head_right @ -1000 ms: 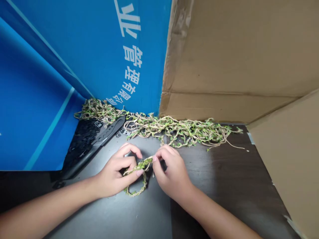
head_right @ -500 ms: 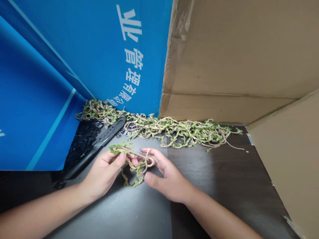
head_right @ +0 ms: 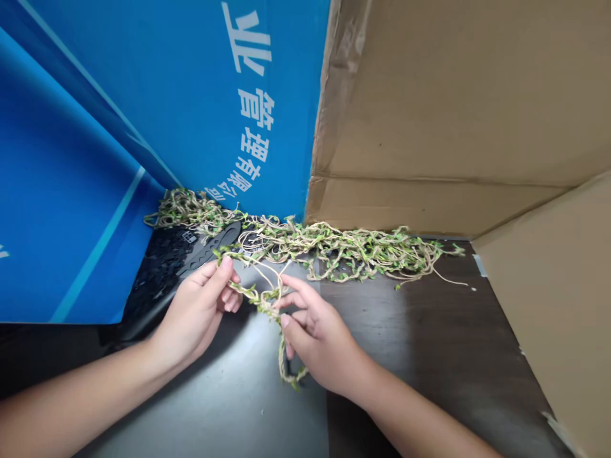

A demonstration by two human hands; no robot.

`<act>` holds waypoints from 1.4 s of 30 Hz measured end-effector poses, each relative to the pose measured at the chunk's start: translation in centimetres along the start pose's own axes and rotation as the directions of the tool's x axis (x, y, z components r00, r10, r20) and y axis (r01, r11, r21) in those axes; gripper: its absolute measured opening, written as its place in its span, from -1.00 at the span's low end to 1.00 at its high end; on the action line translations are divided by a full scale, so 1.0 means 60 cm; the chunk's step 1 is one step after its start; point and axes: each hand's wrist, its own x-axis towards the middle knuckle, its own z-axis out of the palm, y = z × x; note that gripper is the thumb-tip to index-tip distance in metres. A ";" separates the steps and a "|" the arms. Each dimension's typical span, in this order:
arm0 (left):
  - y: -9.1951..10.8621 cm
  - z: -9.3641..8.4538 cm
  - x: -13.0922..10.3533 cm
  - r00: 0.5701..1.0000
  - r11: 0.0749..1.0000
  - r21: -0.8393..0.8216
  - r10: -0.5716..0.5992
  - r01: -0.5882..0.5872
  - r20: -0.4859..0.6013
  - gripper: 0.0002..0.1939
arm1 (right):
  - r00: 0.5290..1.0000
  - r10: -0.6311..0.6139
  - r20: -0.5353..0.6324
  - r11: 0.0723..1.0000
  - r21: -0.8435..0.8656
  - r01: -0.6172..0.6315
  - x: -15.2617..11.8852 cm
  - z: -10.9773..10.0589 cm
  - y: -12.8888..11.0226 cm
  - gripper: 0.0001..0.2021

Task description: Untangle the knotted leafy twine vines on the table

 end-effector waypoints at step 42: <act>-0.042 -0.008 -0.029 0.871 0.711 0.512 0.328 -0.482 0.365 -0.85 | 0.994 -0.075 0.078 0.659 -0.745 0.107 -0.020 -0.076 -0.061 -0.76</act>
